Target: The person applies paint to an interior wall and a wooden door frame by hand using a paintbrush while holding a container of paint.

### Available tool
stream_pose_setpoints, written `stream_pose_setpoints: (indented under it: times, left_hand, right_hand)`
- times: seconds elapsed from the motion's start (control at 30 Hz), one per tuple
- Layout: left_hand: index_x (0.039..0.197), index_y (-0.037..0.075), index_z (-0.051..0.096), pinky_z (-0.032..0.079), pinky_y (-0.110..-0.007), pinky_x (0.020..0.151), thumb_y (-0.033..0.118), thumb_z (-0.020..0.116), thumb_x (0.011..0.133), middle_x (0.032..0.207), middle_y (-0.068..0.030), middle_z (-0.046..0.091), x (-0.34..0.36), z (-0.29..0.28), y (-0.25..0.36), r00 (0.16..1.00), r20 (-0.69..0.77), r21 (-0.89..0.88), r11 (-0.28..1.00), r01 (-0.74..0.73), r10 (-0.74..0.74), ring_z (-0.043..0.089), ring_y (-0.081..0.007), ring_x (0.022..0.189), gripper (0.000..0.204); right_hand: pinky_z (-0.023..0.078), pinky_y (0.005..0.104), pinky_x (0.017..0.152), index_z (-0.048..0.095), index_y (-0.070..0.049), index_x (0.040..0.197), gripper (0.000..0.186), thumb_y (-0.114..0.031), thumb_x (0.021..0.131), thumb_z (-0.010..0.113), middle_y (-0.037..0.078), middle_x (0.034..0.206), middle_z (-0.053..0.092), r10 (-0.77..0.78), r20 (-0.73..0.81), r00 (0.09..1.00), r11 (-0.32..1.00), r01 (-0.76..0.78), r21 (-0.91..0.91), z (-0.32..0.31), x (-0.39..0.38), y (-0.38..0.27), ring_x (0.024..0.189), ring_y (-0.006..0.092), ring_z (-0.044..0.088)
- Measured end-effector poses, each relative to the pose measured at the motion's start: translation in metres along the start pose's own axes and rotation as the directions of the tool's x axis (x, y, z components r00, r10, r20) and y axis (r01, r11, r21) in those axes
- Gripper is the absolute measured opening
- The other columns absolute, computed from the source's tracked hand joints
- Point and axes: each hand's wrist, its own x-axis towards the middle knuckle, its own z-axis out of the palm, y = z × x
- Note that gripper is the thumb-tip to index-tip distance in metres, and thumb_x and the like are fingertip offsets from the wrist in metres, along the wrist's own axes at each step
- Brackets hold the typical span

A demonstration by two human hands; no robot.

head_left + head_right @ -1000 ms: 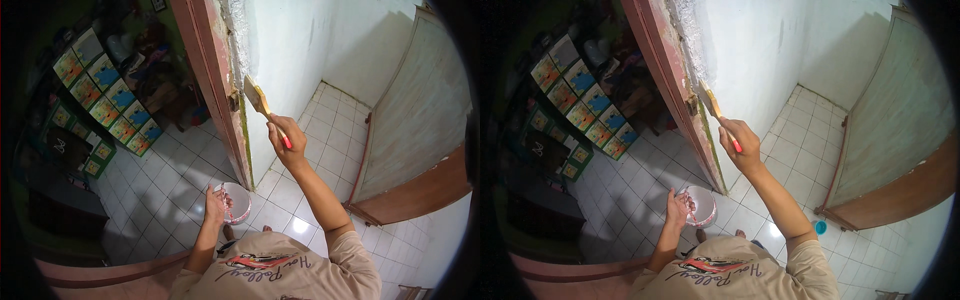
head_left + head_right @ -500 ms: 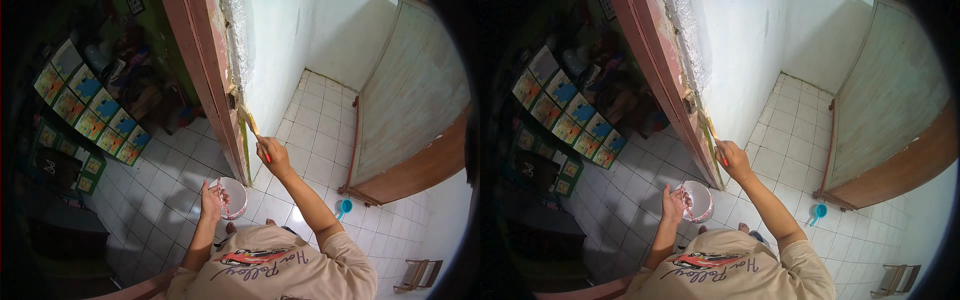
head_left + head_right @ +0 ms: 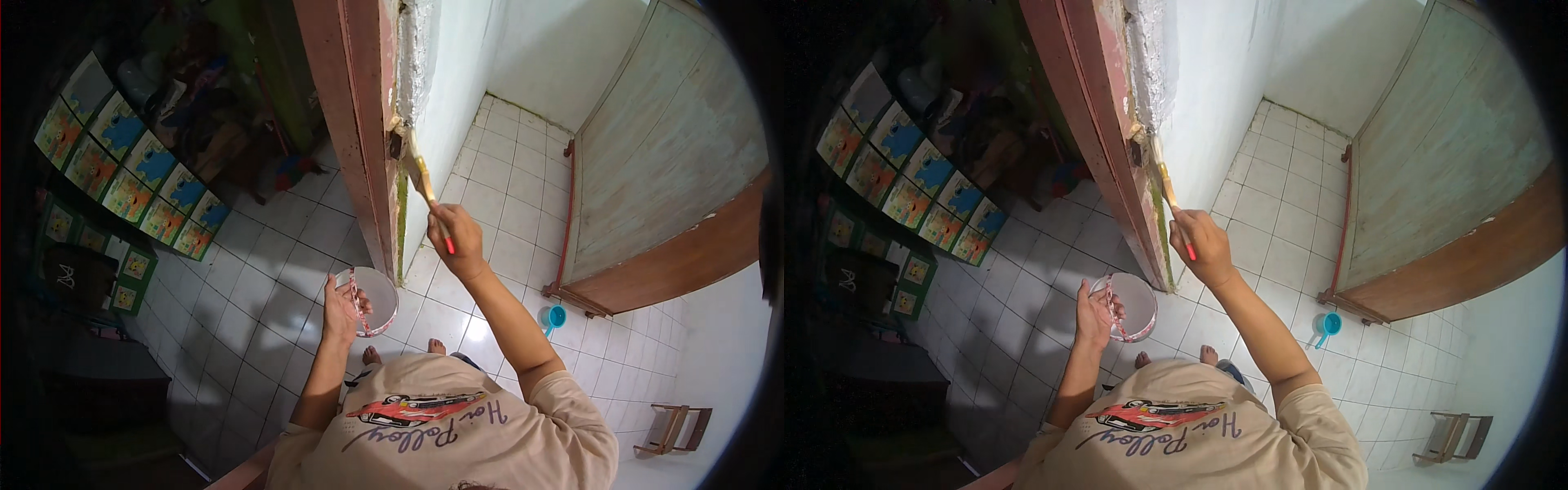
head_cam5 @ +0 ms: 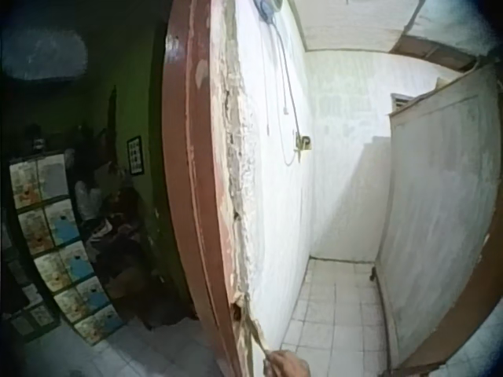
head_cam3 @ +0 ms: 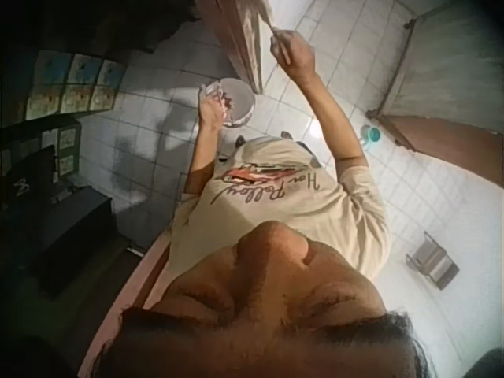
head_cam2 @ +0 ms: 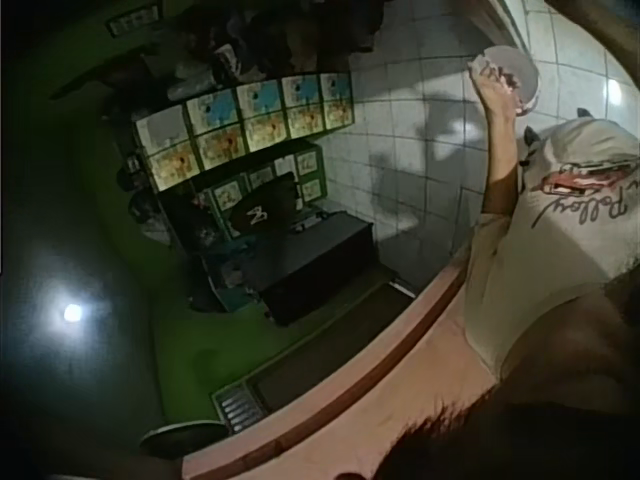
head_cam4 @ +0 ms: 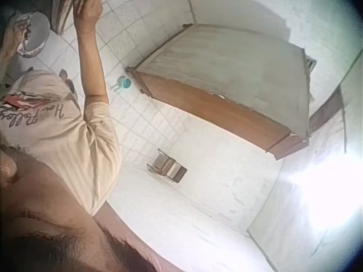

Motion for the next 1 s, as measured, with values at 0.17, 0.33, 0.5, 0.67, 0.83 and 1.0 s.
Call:
stream_pose_setpoints:
  times: [0.17, 0.33, 0.5, 0.67, 0.83, 1.0]
  left_hand:
    - [0.098, 0.003, 0.055, 0.048, -0.038, 0.063, 0.064, 0.032, 0.095, 0.077, -0.0088, 0.058, 0.0, 0.0, 0.004, 0.999, 0.038, 0.005, 1.0, 0.0, 0.0, 0.057, -0.0253, 0.065, 0.065]
    - [0.097, 0.004, 0.055, 0.048, -0.037, 0.063, 0.063, 0.034, 0.095, 0.077, -0.0082, 0.058, 0.001, -0.001, 0.003, 0.998, 0.055, -0.002, 1.0, 0.017, -0.017, 0.057, -0.0247, 0.064, 0.063]
    - [0.095, 0.005, 0.055, 0.048, -0.037, 0.061, 0.063, 0.034, 0.095, 0.076, -0.0078, 0.058, -0.002, 0.001, -0.001, 0.998, 0.061, 0.016, 0.999, 0.028, -0.029, 0.058, -0.0242, 0.063, 0.062]
    - [0.095, 0.005, 0.055, 0.048, -0.038, 0.061, 0.063, 0.034, 0.095, 0.076, -0.0081, 0.058, -0.004, -0.006, -0.006, 0.997, 0.071, 0.011, 0.999, 0.039, -0.04, 0.058, -0.0242, 0.063, 0.062]
    - [0.097, 0.003, 0.053, 0.048, -0.039, 0.061, 0.061, 0.032, 0.097, 0.076, -0.0091, 0.058, -0.005, -0.003, -0.006, 0.998, 0.049, 0.003, 0.999, 0.037, -0.037, 0.058, -0.0248, 0.063, 0.062]
    - [0.097, 0.004, 0.052, 0.048, -0.038, 0.061, 0.062, 0.033, 0.096, 0.075, -0.0087, 0.058, 0.0, -0.007, -0.013, 0.998, 0.034, 0.025, 0.998, 0.056, -0.057, 0.058, -0.0244, 0.061, 0.061]
  right_hand:
    - [0.051, 0.0361, 0.054, 0.058, -0.005, 0.113, 0.038, -0.002, 0.079, 0.072, 0.012, 0.086, 0.062, 0.112, 0.101, 0.989, 0.993, -0.109, -0.036, 0.024, -0.064, 0.011, 0.067, 0.0279, 0.063]
    - [0.05, 0.037, 0.054, 0.06, -0.005, 0.108, 0.03, -0.006, 0.08, 0.071, 0.01, 0.08, 0.059, 0.223, 0.213, 0.951, 0.974, -0.21, -0.08, 0.023, -0.079, 0.007, 0.064, 0.029, 0.06]
    - [0.049, 0.0367, 0.053, 0.062, -0.004, 0.104, 0.026, -0.004, 0.079, 0.071, 0.011, 0.078, 0.059, 0.168, 0.228, 0.959, 0.985, -0.152, -0.087, -0.002, -0.016, -0.004, 0.063, 0.0287, 0.06]
    - [0.049, 0.0358, 0.054, 0.062, -0.003, 0.104, 0.031, 0.001, 0.076, 0.073, 0.011, 0.079, 0.061, 0.041, -0.005, 0.999, 0.999, -0.041, -0.03, -0.014, 0.028, -0.016, 0.063, 0.0261, 0.06]
    - [0.049, 0.036, 0.055, 0.062, -0.004, 0.106, 0.03, -0.001, 0.078, 0.072, 0.01, 0.078, 0.06, 0.127, 0.079, 0.989, 0.991, -0.123, -0.053, 0.008, -0.025, -0.001, 0.064, 0.0263, 0.06]
    - [0.051, 0.0381, 0.057, 0.062, -0.006, 0.103, 0.022, -0.006, 0.083, 0.07, 0.012, 0.079, 0.061, 0.341, 0.234, 0.91, 0.94, -0.337, -0.061, 0.022, -0.094, 0.009, 0.066, 0.0298, 0.062]
